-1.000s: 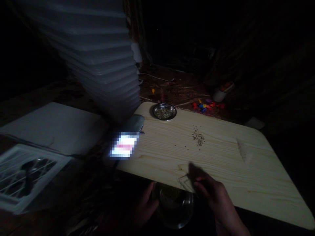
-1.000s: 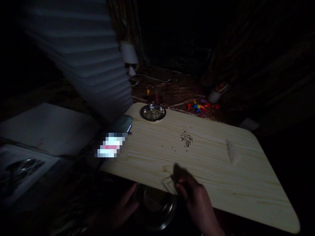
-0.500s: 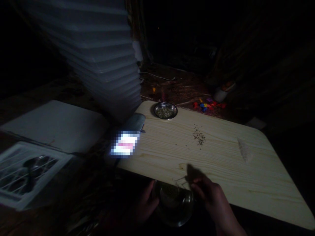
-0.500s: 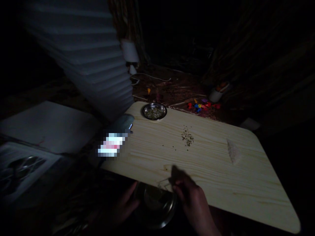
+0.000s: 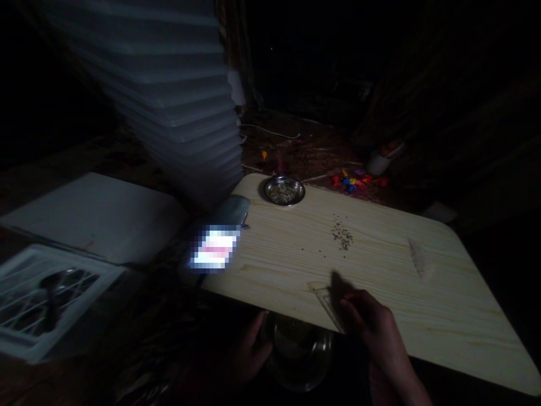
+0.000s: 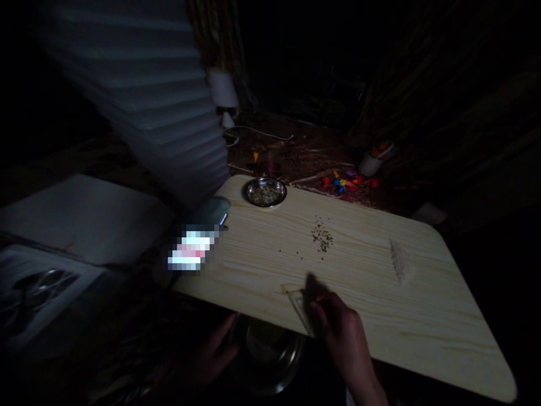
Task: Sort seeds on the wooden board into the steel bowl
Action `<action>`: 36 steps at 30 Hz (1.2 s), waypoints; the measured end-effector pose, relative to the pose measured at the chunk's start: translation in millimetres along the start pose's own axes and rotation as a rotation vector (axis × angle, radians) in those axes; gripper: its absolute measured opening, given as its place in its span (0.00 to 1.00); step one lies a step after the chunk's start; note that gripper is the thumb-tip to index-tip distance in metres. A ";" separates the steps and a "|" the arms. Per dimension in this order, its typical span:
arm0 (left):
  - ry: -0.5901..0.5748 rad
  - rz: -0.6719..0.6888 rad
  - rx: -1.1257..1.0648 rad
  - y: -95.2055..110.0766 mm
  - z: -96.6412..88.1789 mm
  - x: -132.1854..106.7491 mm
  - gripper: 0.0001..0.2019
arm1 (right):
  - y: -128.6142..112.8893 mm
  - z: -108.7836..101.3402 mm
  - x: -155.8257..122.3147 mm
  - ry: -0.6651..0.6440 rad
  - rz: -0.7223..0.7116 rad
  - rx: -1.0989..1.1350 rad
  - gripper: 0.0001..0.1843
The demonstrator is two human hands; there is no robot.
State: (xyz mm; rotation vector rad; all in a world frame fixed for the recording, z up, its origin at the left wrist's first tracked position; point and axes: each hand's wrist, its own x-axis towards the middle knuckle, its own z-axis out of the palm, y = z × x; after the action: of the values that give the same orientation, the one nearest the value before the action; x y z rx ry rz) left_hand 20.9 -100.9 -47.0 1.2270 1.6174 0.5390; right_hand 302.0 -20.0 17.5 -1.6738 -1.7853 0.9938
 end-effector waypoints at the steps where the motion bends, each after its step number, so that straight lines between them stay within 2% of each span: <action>1: 0.001 0.006 -0.009 1.7 -0.8 -0.3 0.38 | 0.4 -1.9 0.5 0.007 0.001 -0.012 0.17; 5: 0.007 -0.033 0.023 -1.5 -0.2 1.3 0.39 | -1.7 -5.4 5.3 0.051 -0.010 -0.064 0.18; 8: -0.005 -0.050 -0.020 -6.6 1.3 2.4 0.41 | -6.1 -1.4 12.9 0.060 -0.037 -0.093 0.19; 10: 0.027 -0.049 0.032 -7.0 1.1 1.9 0.39 | -10.1 2.0 18.7 0.066 -0.050 -0.113 0.19; 13: 0.026 -0.062 0.101 -1.5 -1.9 -0.9 0.41 | -17.7 5.0 26.0 0.057 -0.073 -0.140 0.18; 16: 0.057 -0.032 0.076 7.1 -6.0 -5.3 0.40 | -24.4 4.0 28.4 -0.012 -0.123 -0.157 0.17; 19: 0.075 -0.044 0.049 12.2 -8.9 -8.5 0.39 | -25.4 -0.2 25.0 -0.065 -0.149 -0.126 0.15; 23: 0.053 -0.055 0.024 12.3 -12.6 -10.1 0.40 | -22.1 -3.4 16.8 -0.054 -0.105 -0.073 0.16; 26: 0.049 -0.102 0.055 8.8 -15.5 -10.1 0.41 | -22.9 1.4 14.5 -0.063 -0.090 -0.080 0.15; 30: 0.045 -0.090 0.070 -0.9 -15.8 -8.7 0.40 | -26.0 7.4 16.0 -0.069 -0.096 -0.111 0.15; 33: 0.074 -0.098 0.082 -5.3 -14.1 -9.1 0.38 | -26.5 4.2 11.7 -0.061 -0.090 -0.081 0.15; 36: 0.150 -0.089 0.143 -6.6 -11.9 -10.8 0.34 | -27.7 3.0 0.9 -0.092 -0.090 -0.041 0.15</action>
State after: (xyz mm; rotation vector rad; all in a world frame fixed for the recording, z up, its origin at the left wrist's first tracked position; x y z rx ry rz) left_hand 7.2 -110.7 -42.7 1.2367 1.8554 0.4752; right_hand 282.3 -19.1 37.2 -1.5799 -1.9352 1.0160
